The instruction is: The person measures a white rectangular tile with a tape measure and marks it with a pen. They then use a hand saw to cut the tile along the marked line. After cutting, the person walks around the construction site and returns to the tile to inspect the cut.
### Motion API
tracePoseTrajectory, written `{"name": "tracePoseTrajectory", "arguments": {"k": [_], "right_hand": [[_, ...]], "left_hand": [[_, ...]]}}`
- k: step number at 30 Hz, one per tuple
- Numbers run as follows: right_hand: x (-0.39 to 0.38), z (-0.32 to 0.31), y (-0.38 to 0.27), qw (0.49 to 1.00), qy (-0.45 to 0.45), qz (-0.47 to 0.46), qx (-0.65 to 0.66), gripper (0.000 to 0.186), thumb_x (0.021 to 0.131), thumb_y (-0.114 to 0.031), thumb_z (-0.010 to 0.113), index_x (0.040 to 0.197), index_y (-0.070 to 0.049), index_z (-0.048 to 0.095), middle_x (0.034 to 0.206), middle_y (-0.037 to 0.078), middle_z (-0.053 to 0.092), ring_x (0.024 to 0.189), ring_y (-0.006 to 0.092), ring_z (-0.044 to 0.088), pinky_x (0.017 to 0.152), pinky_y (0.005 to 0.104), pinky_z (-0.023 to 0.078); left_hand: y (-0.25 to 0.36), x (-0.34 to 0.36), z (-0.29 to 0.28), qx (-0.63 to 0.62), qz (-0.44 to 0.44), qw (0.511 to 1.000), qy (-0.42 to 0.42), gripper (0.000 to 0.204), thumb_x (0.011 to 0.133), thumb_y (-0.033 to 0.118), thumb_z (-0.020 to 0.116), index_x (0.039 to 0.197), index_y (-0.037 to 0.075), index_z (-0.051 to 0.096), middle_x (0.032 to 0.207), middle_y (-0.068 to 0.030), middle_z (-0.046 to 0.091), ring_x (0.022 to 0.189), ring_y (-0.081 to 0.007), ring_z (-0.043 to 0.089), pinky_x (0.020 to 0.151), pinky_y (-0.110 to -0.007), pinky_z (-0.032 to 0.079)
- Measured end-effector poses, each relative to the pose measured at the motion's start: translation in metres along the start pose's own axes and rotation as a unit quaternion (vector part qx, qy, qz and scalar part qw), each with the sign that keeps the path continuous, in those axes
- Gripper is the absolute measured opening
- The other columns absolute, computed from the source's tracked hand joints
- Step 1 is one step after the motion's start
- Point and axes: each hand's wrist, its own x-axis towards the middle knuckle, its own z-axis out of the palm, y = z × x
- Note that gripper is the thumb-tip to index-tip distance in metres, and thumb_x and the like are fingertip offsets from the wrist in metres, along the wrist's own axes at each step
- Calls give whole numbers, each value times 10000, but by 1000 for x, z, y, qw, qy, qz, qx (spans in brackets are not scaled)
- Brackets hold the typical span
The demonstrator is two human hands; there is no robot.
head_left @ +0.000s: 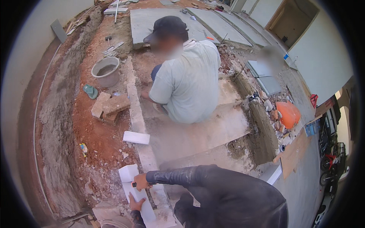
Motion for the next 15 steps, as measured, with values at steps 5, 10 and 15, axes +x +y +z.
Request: {"name": "tracePoseTrajectory", "arguments": {"k": [5, 10, 15], "right_hand": [[-7, 2, 38, 996, 28, -36, 79, 290, 694, -252, 712, 772, 19, 643, 600, 116, 604, 463, 216, 592, 403, 370, 468], [15, 43, 124, 985, 140, -103, 22, 297, 645, -213, 688, 795, 40, 645, 594, 146, 621, 440, 246, 608, 395, 368, 490], [-10, 24, 42, 985, 161, -54, 39, 240, 675, -209, 636, 710, 27, 660, 574, 170, 629, 457, 283, 628, 438, 403, 522]], "left_hand": [[-8, 9, -20, -27, -5, 998, -50, 1252, 598, 502, 849, 1494, -44, 166, 1463, -350, 316, 1325, -410, 423, 1081, -406, 371], [19, 0, 4, -8, -4, 999, -39, 1247, 594, 510, 841, 1496, -35, 174, 1467, -333, 327, 1327, -399, 426, 1086, -411, 367], [15, -1, -3, 21, 2, 1000, -13, 1254, 587, 498, 846, 1495, -41, 171, 1467, -324, 335, 1329, -395, 425, 1095, -408, 357]]}}
